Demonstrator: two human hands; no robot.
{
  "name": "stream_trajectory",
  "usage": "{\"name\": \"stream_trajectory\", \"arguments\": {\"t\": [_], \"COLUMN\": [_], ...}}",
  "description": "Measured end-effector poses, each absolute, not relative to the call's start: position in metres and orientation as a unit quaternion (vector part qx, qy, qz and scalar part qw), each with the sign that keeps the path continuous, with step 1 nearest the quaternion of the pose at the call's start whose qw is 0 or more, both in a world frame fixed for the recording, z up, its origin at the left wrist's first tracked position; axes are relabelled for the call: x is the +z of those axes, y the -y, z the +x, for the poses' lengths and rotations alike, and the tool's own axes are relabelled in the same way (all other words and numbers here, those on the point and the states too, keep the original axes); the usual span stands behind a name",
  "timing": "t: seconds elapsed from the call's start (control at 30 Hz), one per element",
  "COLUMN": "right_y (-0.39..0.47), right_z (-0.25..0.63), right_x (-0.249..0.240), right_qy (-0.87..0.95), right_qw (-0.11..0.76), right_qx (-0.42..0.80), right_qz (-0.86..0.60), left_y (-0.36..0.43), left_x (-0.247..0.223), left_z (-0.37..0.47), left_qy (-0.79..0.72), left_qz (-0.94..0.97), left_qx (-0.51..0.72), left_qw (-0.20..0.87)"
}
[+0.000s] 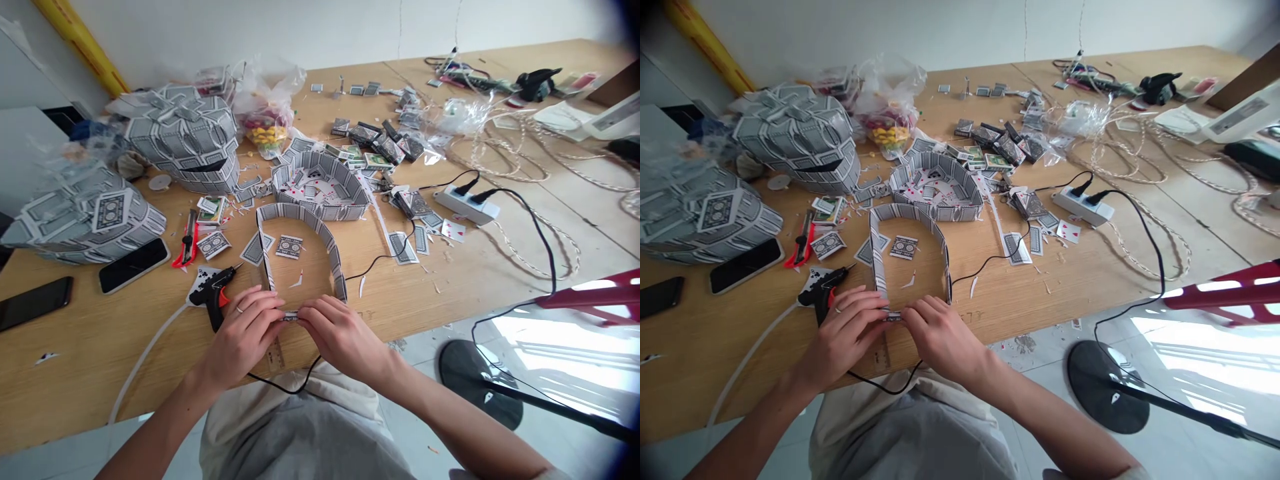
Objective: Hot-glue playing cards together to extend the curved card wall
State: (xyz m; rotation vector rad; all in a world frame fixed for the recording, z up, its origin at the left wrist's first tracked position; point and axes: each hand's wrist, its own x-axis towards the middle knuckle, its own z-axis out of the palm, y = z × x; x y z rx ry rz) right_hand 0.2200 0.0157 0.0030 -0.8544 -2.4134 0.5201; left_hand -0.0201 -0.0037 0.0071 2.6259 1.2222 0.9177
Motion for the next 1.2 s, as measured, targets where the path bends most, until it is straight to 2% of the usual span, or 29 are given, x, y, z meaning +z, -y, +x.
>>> {"name": "stream_trajectory", "arguments": {"t": [0.43, 0.7, 1.2], "right_y": [-0.018, -0.027, -0.032], "right_z": [0.22, 0.232, 0.24], "right_x": [0.002, 0.008, 0.006], "right_qy": [0.88, 0.873, 0.875], "right_qw": [0.298, 0.272, 0.273], "right_qx": [0.204, 0.214, 0.245], "right_qz": [-0.308, -0.343, -0.316], "left_y": [0.0, 0.003, 0.001], "left_x": [0.016, 0.011, 0.007], "left_z": [-0.006, -0.005, 0.004], "left_qy": [-0.372, -0.379, -0.361], "left_qz": [0.888, 0.891, 0.896], "left_qx": [0.268, 0.247, 0.26], "left_qw": [0.046, 0.046, 0.019]}}
